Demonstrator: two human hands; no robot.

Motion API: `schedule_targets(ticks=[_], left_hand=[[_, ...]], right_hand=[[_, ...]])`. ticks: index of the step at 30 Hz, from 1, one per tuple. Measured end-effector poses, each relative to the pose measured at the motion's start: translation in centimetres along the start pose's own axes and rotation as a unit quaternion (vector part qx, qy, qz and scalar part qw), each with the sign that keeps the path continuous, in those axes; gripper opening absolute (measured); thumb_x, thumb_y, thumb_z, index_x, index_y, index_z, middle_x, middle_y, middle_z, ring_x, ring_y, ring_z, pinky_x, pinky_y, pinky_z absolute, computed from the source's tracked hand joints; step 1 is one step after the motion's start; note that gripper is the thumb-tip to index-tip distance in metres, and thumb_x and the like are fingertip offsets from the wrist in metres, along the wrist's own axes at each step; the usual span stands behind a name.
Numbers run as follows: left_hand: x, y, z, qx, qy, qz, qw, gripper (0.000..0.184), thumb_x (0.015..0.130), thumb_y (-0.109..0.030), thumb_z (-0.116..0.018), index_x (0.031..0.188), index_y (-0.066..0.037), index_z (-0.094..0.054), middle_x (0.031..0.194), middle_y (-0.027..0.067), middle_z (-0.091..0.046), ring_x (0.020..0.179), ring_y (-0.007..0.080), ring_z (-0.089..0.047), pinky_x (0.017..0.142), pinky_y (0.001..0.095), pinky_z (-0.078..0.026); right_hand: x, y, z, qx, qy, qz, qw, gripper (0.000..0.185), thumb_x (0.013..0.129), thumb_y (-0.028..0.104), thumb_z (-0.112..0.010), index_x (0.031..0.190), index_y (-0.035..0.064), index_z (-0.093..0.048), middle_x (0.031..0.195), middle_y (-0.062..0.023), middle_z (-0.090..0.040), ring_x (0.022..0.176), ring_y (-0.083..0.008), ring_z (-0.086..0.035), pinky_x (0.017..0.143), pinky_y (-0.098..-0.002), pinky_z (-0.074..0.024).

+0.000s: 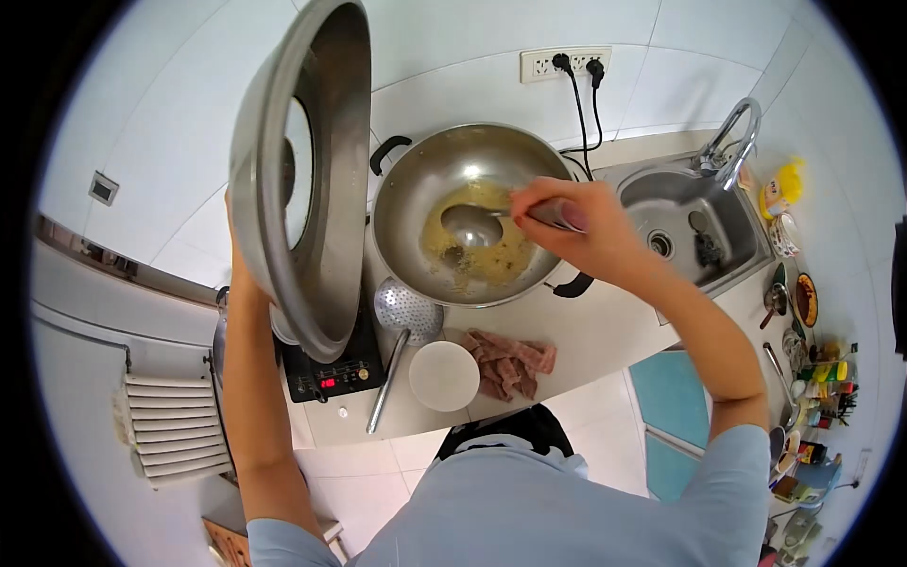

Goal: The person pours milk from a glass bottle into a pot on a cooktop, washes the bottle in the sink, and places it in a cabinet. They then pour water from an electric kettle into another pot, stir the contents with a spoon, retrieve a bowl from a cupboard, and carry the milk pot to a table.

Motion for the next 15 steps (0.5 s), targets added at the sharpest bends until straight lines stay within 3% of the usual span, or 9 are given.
schedule_targets(ticks=[5, 9, 11, 15], left_hand=[[-0.6, 0.3, -0.3, -0.004, -0.012, 0.006, 1.000, 0.026, 0.086, -0.017, -0.047, 0.104, 0.001, -0.052, 0.083, 0.0076, -0.058, 0.068, 0.0111, -0.053, 0.059, 0.0229, -0.045], [-0.8, 0.2, -0.3, -0.008, -0.017, 0.010, 1.000, 0.027, 0.086, -0.017, -0.047, 0.105, 0.001, -0.052, 0.084, 0.0080, -0.058, 0.068, 0.0112, -0.054, 0.060, 0.0231, -0.045], [-1.0, 0.0, -0.3, -0.009, -0.019, 0.008, 1.000, 0.027, 0.086, -0.017, -0.047, 0.105, 0.001, -0.051, 0.084, 0.0082, -0.058, 0.069, 0.0113, -0.054, 0.060, 0.0232, -0.045], [-1.3, -0.2, -0.3, -0.011, -0.023, 0.009, 1.000, 0.028, 0.086, -0.017, -0.047, 0.106, 0.001, -0.051, 0.085, 0.0085, -0.058, 0.069, 0.0115, -0.054, 0.061, 0.0234, -0.046]], right_hand=[[-1.1, 0.8, 1.2, -0.037, 0.170, -0.037, 0.984, 0.008, 0.073, 0.004, -0.060, 0.080, 0.0064, -0.057, 0.070, -0.0047, -0.060, 0.060, -0.0174, -0.056, 0.059, -0.0254, -0.0446], [-0.1, -1.3, 0.8, -0.042, 0.155, 0.043, 0.986, 0.009, 0.072, 0.003, -0.061, 0.079, 0.0066, -0.057, 0.072, -0.0038, -0.060, 0.061, -0.0178, -0.055, 0.060, -0.0242, -0.0446], [0.2, -1.2, 1.2, -0.054, 0.102, 0.102, 0.988, 0.009, 0.072, 0.002, -0.061, 0.079, 0.0064, -0.057, 0.073, -0.0032, -0.060, 0.062, -0.0177, -0.056, 0.061, -0.0237, -0.0447], [-0.9, 0.0, 1.4, 0.062, 0.082, 0.034, 0.994, 0.009, 0.072, 0.001, -0.061, 0.079, 0.0061, -0.057, 0.075, -0.0033, -0.060, 0.064, -0.0169, -0.057, 0.062, -0.0230, -0.0449]])
Point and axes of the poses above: each hand's wrist, its own x-axis towards the middle knuckle, its own z-axis out of the back of the hand, y = z × x, the point moved 7 cm from there along x, towards the middle knuckle
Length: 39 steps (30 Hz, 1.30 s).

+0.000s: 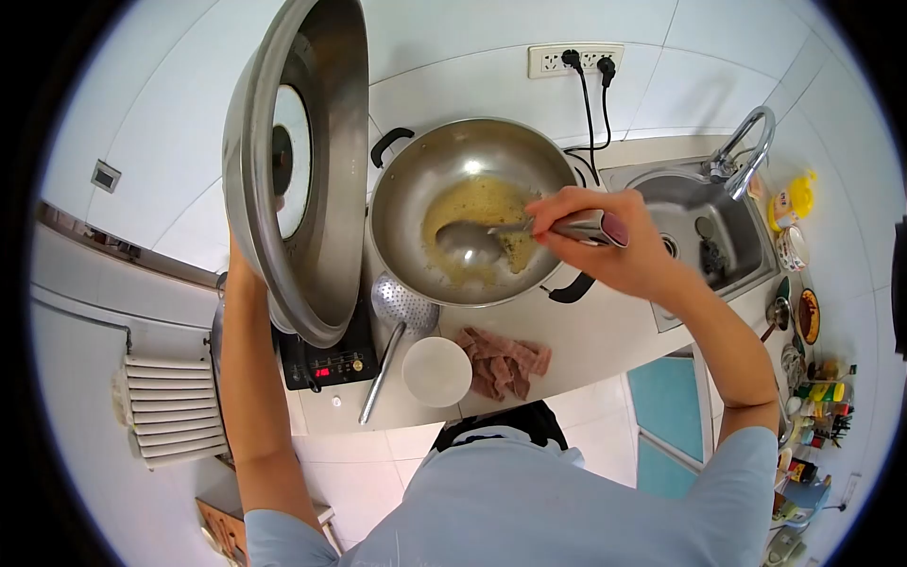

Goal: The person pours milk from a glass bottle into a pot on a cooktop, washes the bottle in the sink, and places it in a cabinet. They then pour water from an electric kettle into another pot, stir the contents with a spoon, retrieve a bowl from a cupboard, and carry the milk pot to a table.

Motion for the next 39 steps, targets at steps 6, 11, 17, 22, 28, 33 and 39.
schedule_targets(ticks=[6, 11, 17, 22, 28, 33, 39], left_hand=[[-0.2, -0.5, -0.1, -0.008, -0.001, -0.002, 1.000, 0.028, 0.086, -0.017, -0.047, 0.107, 0.002, -0.051, 0.087, 0.0091, -0.059, 0.070, 0.0117, -0.054, 0.062, 0.0236, -0.046], [-0.1, -0.8, -0.6, -0.019, 0.002, -0.003, 1.000, 0.029, 0.086, -0.017, -0.047, 0.108, 0.002, -0.051, 0.088, 0.0095, -0.059, 0.071, 0.0119, -0.054, 0.063, 0.0239, -0.046], [-0.1, -1.7, -1.6, -0.041, 0.015, -0.007, 0.999, 0.030, 0.086, -0.017, -0.048, 0.109, 0.002, -0.051, 0.089, 0.0100, -0.059, 0.072, 0.0121, -0.055, 0.064, 0.0241, -0.046], [0.0, -2.2, -2.8, -0.068, 0.029, -0.004, 0.997, 0.031, 0.086, -0.017, -0.048, 0.109, 0.002, -0.050, 0.090, 0.0105, -0.060, 0.072, 0.0123, -0.055, 0.065, 0.0244, -0.047], [1.6, -2.1, -1.4, 0.001, -0.008, -0.060, 0.998, 0.035, 0.087, -0.025, -0.047, 0.105, 0.003, -0.054, 0.089, 0.0103, -0.060, 0.073, 0.0128, -0.054, 0.066, 0.0251, -0.045], [1.7, -2.3, -3.1, -0.005, -0.060, -0.023, 0.998, 0.039, 0.084, -0.036, -0.051, 0.102, -0.002, -0.057, 0.085, 0.0059, -0.059, 0.073, 0.0127, -0.052, 0.065, 0.0239, -0.042], [2.4, -0.7, -6.2, 0.099, -0.026, 0.006, 0.995, 0.043, 0.081, -0.043, -0.052, 0.103, -0.007, -0.058, 0.084, 0.0081, -0.061, 0.075, 0.0158, -0.054, 0.071, 0.0263, -0.041]], right_hand=[[-0.3, -2.7, -3.3, 0.016, -0.037, -0.048, 0.998, 0.008, 0.072, 0.003, -0.061, 0.078, 0.0071, -0.058, 0.071, -0.0047, -0.060, 0.065, -0.0159, -0.059, 0.060, -0.0232, -0.0442], [1.1, -2.8, -4.2, 0.009, -0.034, 0.057, 0.998, 0.010, 0.072, -0.002, -0.059, 0.078, 0.0062, -0.057, 0.075, -0.0058, -0.060, 0.077, -0.0182, -0.061, 0.064, -0.0255, -0.0453], [0.5, -1.4, -4.3, 0.020, 0.218, 0.076, 0.973, 0.011, 0.071, -0.006, -0.059, 0.076, 0.0031, -0.057, 0.088, -0.0091, -0.062, 0.090, -0.0202, -0.061, 0.070, -0.0266, -0.0468], [-0.2, 1.8, -1.4, -0.013, 0.278, 0.027, 0.960, 0.010, 0.070, -0.006, -0.059, 0.072, 0.0034, -0.056, 0.082, -0.0078, -0.062, 0.093, -0.0176, -0.060, 0.069, -0.0266, -0.0463], [-1.6, 2.2, 1.0, -0.015, 0.220, -0.013, 0.975, 0.015, 0.068, -0.011, -0.059, 0.074, 0.0020, -0.057, 0.080, -0.0090, -0.062, 0.094, -0.0186, -0.060, 0.067, -0.0264, -0.0476], [-3.9, -0.7, -1.2, -0.151, 0.169, 0.030, 0.974, 0.032, 0.057, -0.016, -0.056, 0.081, 0.0047, -0.056, 0.100, -0.0092, -0.060, 0.099, -0.0257, -0.057, 0.072, -0.0245, -0.0490], [-7.1, -2.0, -2.7, -0.199, 0.056, 0.082, 0.975, 0.042, 0.049, -0.011, -0.057, 0.087, 0.0076, -0.055, 0.114, -0.0095, -0.054, 0.108, -0.0294, -0.050, 0.074, -0.0322, -0.0490]])
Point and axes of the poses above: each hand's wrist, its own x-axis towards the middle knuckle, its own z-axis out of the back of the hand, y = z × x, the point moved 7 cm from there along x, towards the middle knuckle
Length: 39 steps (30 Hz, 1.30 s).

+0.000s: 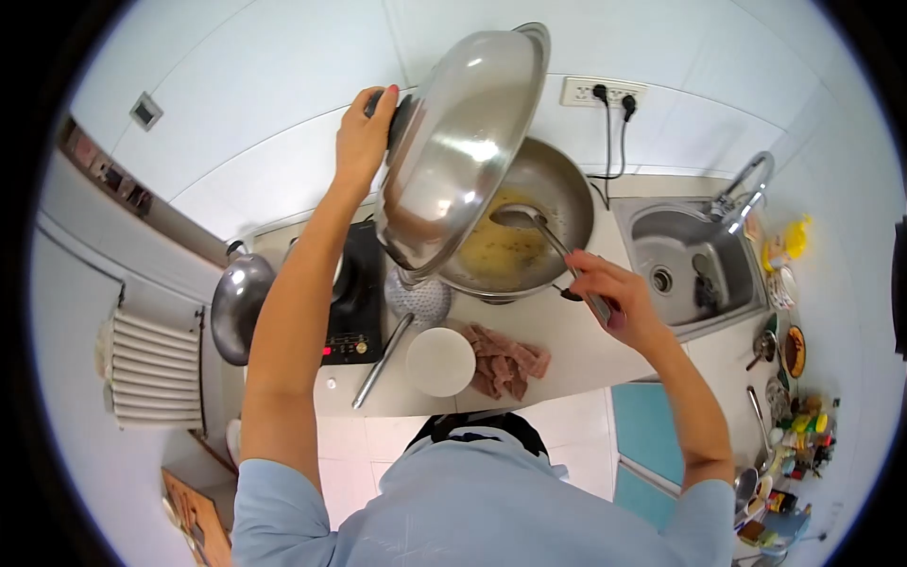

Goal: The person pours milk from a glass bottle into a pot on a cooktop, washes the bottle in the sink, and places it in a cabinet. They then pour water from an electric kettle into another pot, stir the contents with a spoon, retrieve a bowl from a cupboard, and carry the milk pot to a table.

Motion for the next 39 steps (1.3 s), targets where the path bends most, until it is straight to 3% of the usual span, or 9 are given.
schedule_targets(ticks=[8, 10, 12, 17, 22, 26, 32, 37, 39], left_hand=[[0.8, 0.2, -0.6, 0.054, -0.020, -0.054, 0.997, 0.046, 0.080, -0.048, -0.047, 0.103, -0.010, -0.057, 0.088, 0.0148, -0.062, 0.083, 0.0276, -0.058, 0.076, 0.0330, -0.042], [0.7, 0.3, -0.9, 0.086, -0.008, -0.040, 0.995, 0.045, 0.080, -0.049, -0.046, 0.103, -0.012, -0.056, 0.089, 0.0164, -0.062, 0.087, 0.0331, -0.057, 0.077, 0.0371, -0.042], [0.7, 0.3, -1.3, 0.103, -0.025, -0.069, 0.992, 0.042, 0.081, -0.047, -0.049, 0.100, -0.010, -0.058, 0.075, 0.0108, -0.061, 0.068, 0.0206, -0.057, 0.064, 0.0288, -0.043], [-0.5, -0.4, -3.5, 0.178, 0.005, -0.136, 0.975, 0.042, 0.082, -0.047, -0.044, 0.101, -0.010, -0.053, 0.083, 0.0213, -0.060, 0.078, 0.0373, -0.057, 0.069, 0.0435, -0.044], [-3.6, -1.2, -7.3, 0.273, 0.043, -0.199, 0.940, 0.037, 0.081, -0.043, -0.049, 0.099, -0.011, -0.053, 0.077, 0.0213, -0.057, 0.070, 0.0354, -0.057, 0.062, 0.0420, -0.045], [-5.0, -0.2, -10.7, 0.317, 0.051, -0.284, 0.903, 0.033, 0.079, -0.039, -0.054, 0.095, -0.010, -0.053, 0.073, 0.0201, -0.055, 0.060, 0.0314, -0.057, 0.049, 0.0390, -0.046], [-6.0, 1.0, -13.0, 0.329, 0.039, -0.314, 0.890, 0.037, 0.076, -0.042, -0.056, 0.097, -0.012, -0.054, 0.075, 0.0202, -0.055, 0.055, 0.0295, -0.056, 0.046, 0.0371, -0.046], [-5.6, 2.1, -14.6, 0.283, 0.120, -0.232, 0.923, 0.058, 0.075, -0.044, -0.057, 0.117, -0.005, -0.042, 0.091, 0.0272, -0.053, 0.076, 0.0362, -0.058, 0.063, 0.0408, -0.049], [-5.3, 2.3, -14.4, 0.247, 0.172, -0.168, 0.939, 0.073, 0.074, -0.045, -0.058, 0.123, 0.003, -0.032, 0.107, 0.0347, -0.044, 0.093, 0.0418, -0.052, 0.078, 0.0415, -0.045]], right_hand=[[1.2, -0.1, -3.6, -0.144, -0.156, -0.017, 0.977, 0.043, 0.049, -0.009, -0.059, 0.088, 0.0076, -0.054, 0.112, -0.0097, -0.054, 0.104, -0.0310, -0.052, 0.072, -0.0323, -0.0494], [0.3, 0.3, -4.7, -0.038, -0.116, -0.068, 0.990, 0.041, 0.049, -0.007, -0.060, 0.087, 0.0070, -0.055, 0.112, -0.0099, -0.053, 0.102, -0.0306, -0.054, 0.074, -0.0315, -0.0495], [-0.4, 2.0, -6.1, -0.034, -0.112, -0.006, 0.993, 0.037, 0.052, -0.006, -0.060, 0.087, 0.0072, -0.055, 0.112, -0.0106, -0.053, 0.104, -0.0307, -0.053, 0.075, -0.0316, -0.0496], [-1.2, 5.0, -9.9, -0.143, -0.036, 0.041, 0.988, 0.025, 0.062, 0.000, -0.057, 0.085, 0.0099, -0.054, 0.112, -0.0102, -0.053, 0.108, -0.0299, -0.050, 0.080, -0.0338, -0.0482], [-1.5, 5.1, -11.1, -0.177, -0.018, 0.014, 0.984, 0.021, 0.067, 0.006, -0.056, 0.087, 0.0122, -0.054, 0.113, -0.0075, -0.052, 0.110, -0.0280, -0.048, 0.082, -0.0334, -0.0474], [-1.8, 6.4, -10.3, -0.158, -0.032, -0.064, 0.985, 0.041, 0.065, -0.001, -0.056, 0.103, 0.0137, -0.056, 0.117, -0.0075, -0.052, 0.111, -0.0277, -0.047, 0.083, -0.0336, -0.0464], [-7.8, 8.5, -7.4, -0.127, -0.157, -0.139, 0.970, 0.043, 0.064, -0.010, -0.050, 0.103, 0.0069, -0.058, 0.111, -0.0123, -0.055, 0.098, -0.0287, -0.055, 0.078, -0.0340, -0.0477], [-12.6, 8.3, -8.5, -0.109, -0.212, -0.223, 0.945, 0.039, 0.070, -0.011, -0.045, 0.104, 0.0042, -0.056, 0.107, -0.0151, -0.057, 0.091, -0.0286, -0.059, 0.074, -0.0317, -0.0484], [-14.8, 6.4, -10.8, -0.005, -0.233, -0.311, 0.921, 0.036, 0.075, -0.008, -0.044, 0.108, 0.0037, -0.053, 0.106, -0.0155, -0.058, 0.089, -0.0266, -0.061, 0.072, -0.0302, -0.0488]])
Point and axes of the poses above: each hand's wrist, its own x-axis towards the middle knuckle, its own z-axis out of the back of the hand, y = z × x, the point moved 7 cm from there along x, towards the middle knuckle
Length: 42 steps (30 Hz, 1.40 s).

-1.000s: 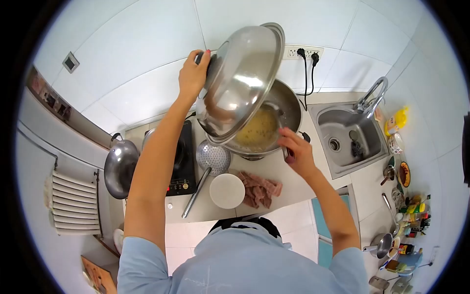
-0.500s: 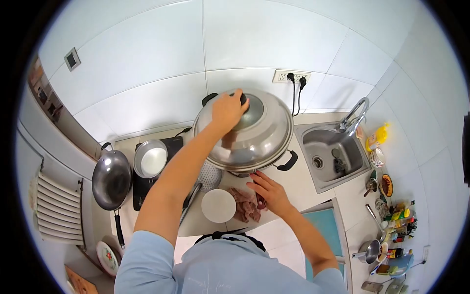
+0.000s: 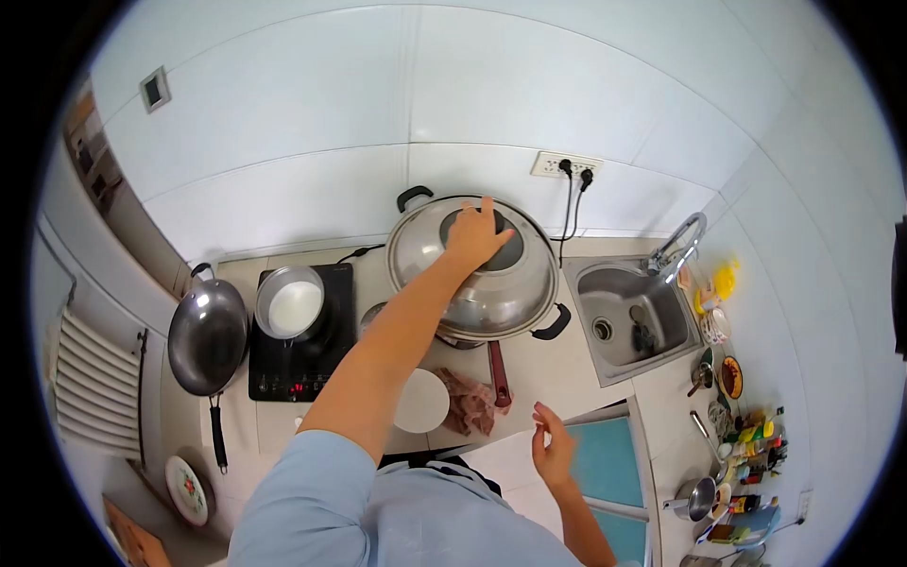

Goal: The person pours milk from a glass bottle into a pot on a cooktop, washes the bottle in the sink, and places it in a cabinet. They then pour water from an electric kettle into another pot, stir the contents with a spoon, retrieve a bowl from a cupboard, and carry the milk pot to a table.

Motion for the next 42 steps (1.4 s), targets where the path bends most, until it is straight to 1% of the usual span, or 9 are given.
schedule_targets(ticks=[4, 8, 17, 19, 21, 27, 29, 32, 42], left_hand=[[-2.1, 0.4, 1.1, 0.005, -0.109, 0.030, 0.994, 0.068, 0.075, -0.037, -0.060, 0.122, 0.004, -0.033, 0.109, 0.0316, -0.044, 0.100, 0.0402, -0.048, 0.083, 0.0391, -0.042], [-12.6, -0.6, 6.6, -0.227, -0.239, -0.156, 0.931, 0.045, 0.073, -0.013, -0.059, 0.112, 0.002, -0.041, 0.105, 0.0195, -0.047, 0.098, 0.0359, -0.047, 0.081, 0.0418, -0.040], [-34.7, 15.3, 4.7, -0.138, -0.062, 0.105, 0.983, 0.029, 0.074, -0.007, -0.054, 0.102, -0.005, -0.048, 0.089, 0.0148, -0.056, 0.074, 0.0312, -0.057, 0.062, 0.0377, -0.046], [-38.0, 18.4, 5.0, -0.108, -0.083, 0.162, 0.977, 0.029, 0.075, -0.006, -0.053, 0.103, -0.006, -0.048, 0.085, 0.0152, -0.057, 0.066, 0.0317, -0.057, 0.058, 0.0386, -0.046], [-40.7, 21.0, 4.5, -0.055, -0.078, 0.206, 0.974, 0.030, 0.076, -0.006, -0.053, 0.106, -0.006, -0.046, 0.083, 0.0158, -0.058, 0.063, 0.0322, -0.057, 0.057, 0.0395, -0.046], [-42.7, 22.5, 3.8, -0.009, -0.032, 0.245, 0.969, 0.039, 0.077, -0.007, -0.050, 0.115, -0.011, -0.044, 0.083, 0.0153, -0.057, 0.065, 0.0324, -0.058, 0.057, 0.0408, -0.047], [-42.4, 22.4, 3.5, -0.007, -0.026, 0.240, 0.970, 0.044, 0.076, -0.007, -0.051, 0.119, -0.013, -0.043, 0.082, 0.0152, -0.057, 0.064, 0.0319, -0.058, 0.056, 0.0404, -0.047], [-41.7, 21.9, 3.6, -0.007, -0.042, 0.214, 0.976, 0.051, 0.076, -0.007, -0.051, 0.125, -0.016, -0.040, 0.081, 0.0151, -0.057, 0.062, 0.0317, -0.058, 0.055, 0.0401, -0.047], [-40.5, 22.7, 1.4, 0.132, 0.066, 0.195, 0.970, 0.074, 0.066, -0.006, -0.054, 0.134, -0.019, -0.028, 0.065, 0.0124, -0.057, 0.052, 0.0286, -0.057, 0.048, 0.0381, -0.046]], right_hand=[[-1.5, -2.2, -4.2, 0.012, 0.092, -0.066, 0.994, 0.040, 0.075, -0.005, -0.048, 0.114, 0.0056, -0.049, 0.106, -0.0158, -0.057, 0.091, -0.0266, -0.060, 0.073, -0.0307, -0.0493], [-2.5, -6.4, -8.4, -0.055, 0.158, -0.055, 0.984, 0.049, 0.072, -0.002, -0.052, 0.119, 0.0070, -0.043, 0.108, -0.0165, -0.054, 0.090, -0.0306, -0.058, 0.071, -0.0366, -0.0488], [-0.3, -12.0, -16.4, -0.275, 0.258, 0.025, 0.926, 0.038, 0.071, 0.017, -0.061, 0.104, 0.0079, -0.044, 0.104, -0.0214, -0.047, 0.091, -0.0418, -0.050, 0.072, -0.0461, -0.0438], [0.0, -15.2, -17.5, -0.236, 0.314, -0.117, 0.912, 0.045, 0.070, 0.013, -0.060, 0.111, 0.0064, -0.041, 0.107, -0.0249, -0.044, 0.098, -0.0425, -0.046, 0.079, -0.0470, -0.0423], [0.3, -14.9, -17.9, -0.250, 0.328, -0.082, 0.907, 0.047, 0.070, 0.012, -0.059, 0.112, 0.0046, -0.039, 0.107, -0.0262, -0.044, 0.098, -0.0430, -0.046, 0.081, -0.0466, -0.0410], [0.6, -16.2, -18.4, -0.259, 0.375, -0.074, 0.887, 0.050, 0.070, 0.011, -0.059, 0.113, 0.0026, -0.036, 0.111, -0.0285, -0.043, 0.101, -0.0438, -0.044, 0.085, -0.0456, -0.0386], [0.4, -18.3, -18.7, -0.257, 0.369, -0.105, 0.887, 0.084, 0.056, 0.015, -0.076, 0.124, 0.0024, -0.029, 0.117, -0.0279, -0.041, 0.108, -0.0426, -0.041, 0.087, -0.0432, -0.0379], [0.3, -19.2, -19.1, -0.274, 0.359, -0.101, 0.887, 0.090, 0.058, 0.016, -0.074, 0.130, 0.0024, -0.022, 0.120, -0.0286, -0.039, 0.112, -0.0420, -0.038, 0.091, -0.0422, -0.0355], [0.6, -17.1, -18.4, -0.224, 0.375, -0.124, 0.891, 0.078, 0.068, 0.013, -0.065, 0.131, 0.0015, -0.020, 0.119, -0.0287, -0.039, 0.113, -0.0415, -0.037, 0.092, -0.0417, -0.0343]])
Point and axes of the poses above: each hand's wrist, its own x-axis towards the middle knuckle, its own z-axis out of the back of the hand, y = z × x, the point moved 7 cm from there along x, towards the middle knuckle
